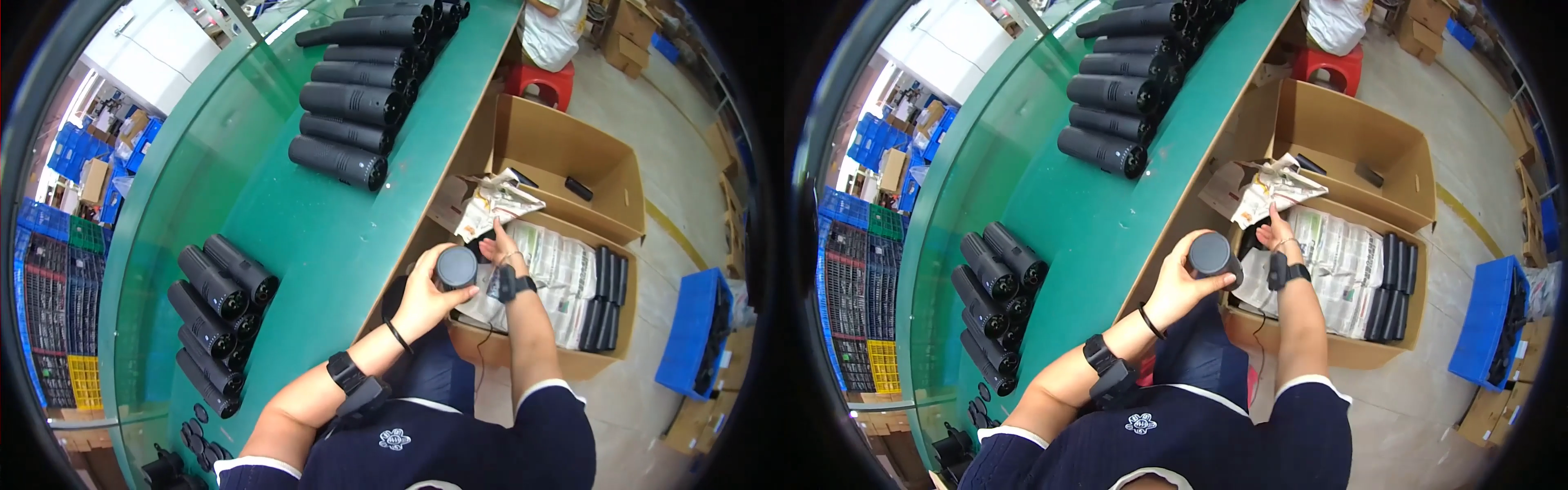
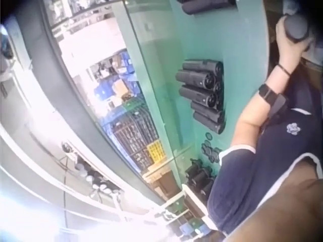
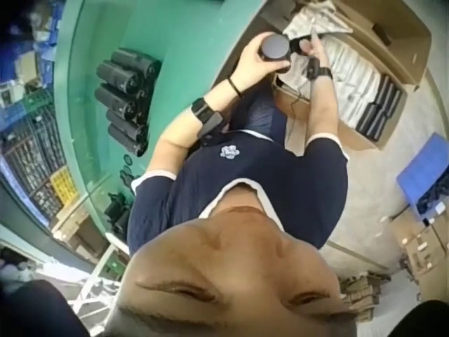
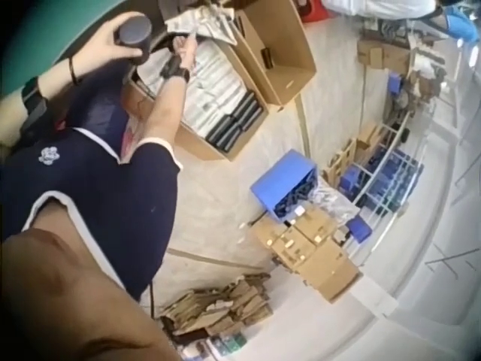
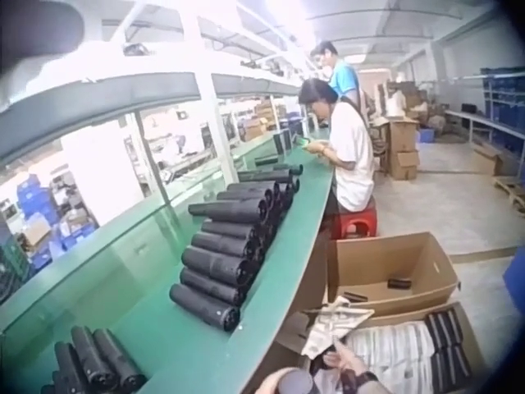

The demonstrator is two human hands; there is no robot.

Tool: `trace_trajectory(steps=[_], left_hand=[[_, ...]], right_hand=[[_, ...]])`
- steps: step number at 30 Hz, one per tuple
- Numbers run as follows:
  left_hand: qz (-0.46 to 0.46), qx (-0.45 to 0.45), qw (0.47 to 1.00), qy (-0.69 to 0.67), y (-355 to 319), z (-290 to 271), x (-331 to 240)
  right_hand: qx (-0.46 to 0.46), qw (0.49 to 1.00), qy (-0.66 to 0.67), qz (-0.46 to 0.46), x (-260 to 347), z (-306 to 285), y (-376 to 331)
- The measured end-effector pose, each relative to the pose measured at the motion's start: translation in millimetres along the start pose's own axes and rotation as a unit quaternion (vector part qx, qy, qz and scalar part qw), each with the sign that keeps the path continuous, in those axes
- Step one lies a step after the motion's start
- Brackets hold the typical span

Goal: The person removes black cylinders from a box, presses a cap onto the end of each, and places them on a green table. After capping several items, the person gathers the cylinders and places them back into the box.

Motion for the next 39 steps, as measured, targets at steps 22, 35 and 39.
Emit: trace_trajectory(steps=[22, 35, 39], left_hand=[[-0.081, 0.089, 0.918, -0.379, 41.2, 46.1, -25.2], [-0.036, 0.171, 0.849, -0.498, 44.1, 30.6, -63.5], [-0.115, 0.146, 0.831, -0.524, 31.8, 49.4, -47.6]], right_hand=[[-0.147, 0.689, -0.452, -0.547, -25.6, -53.1, -338.8], [0.076, 0.875, -0.318, -0.358, -6.6, -48.5, -353.5], [0.329, 0.917, 0.048, -0.222, -20.8, -63.8, -296.3]])
Point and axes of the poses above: each hand's wrist, its own y-axis towards the middle knuckle, its own z-axis out of the palm, x = y × z, the point moved 2 cm from there along y, towards the middle knuckle, and after that the axes turned 13 degrees about z, right-handed, at the moved point
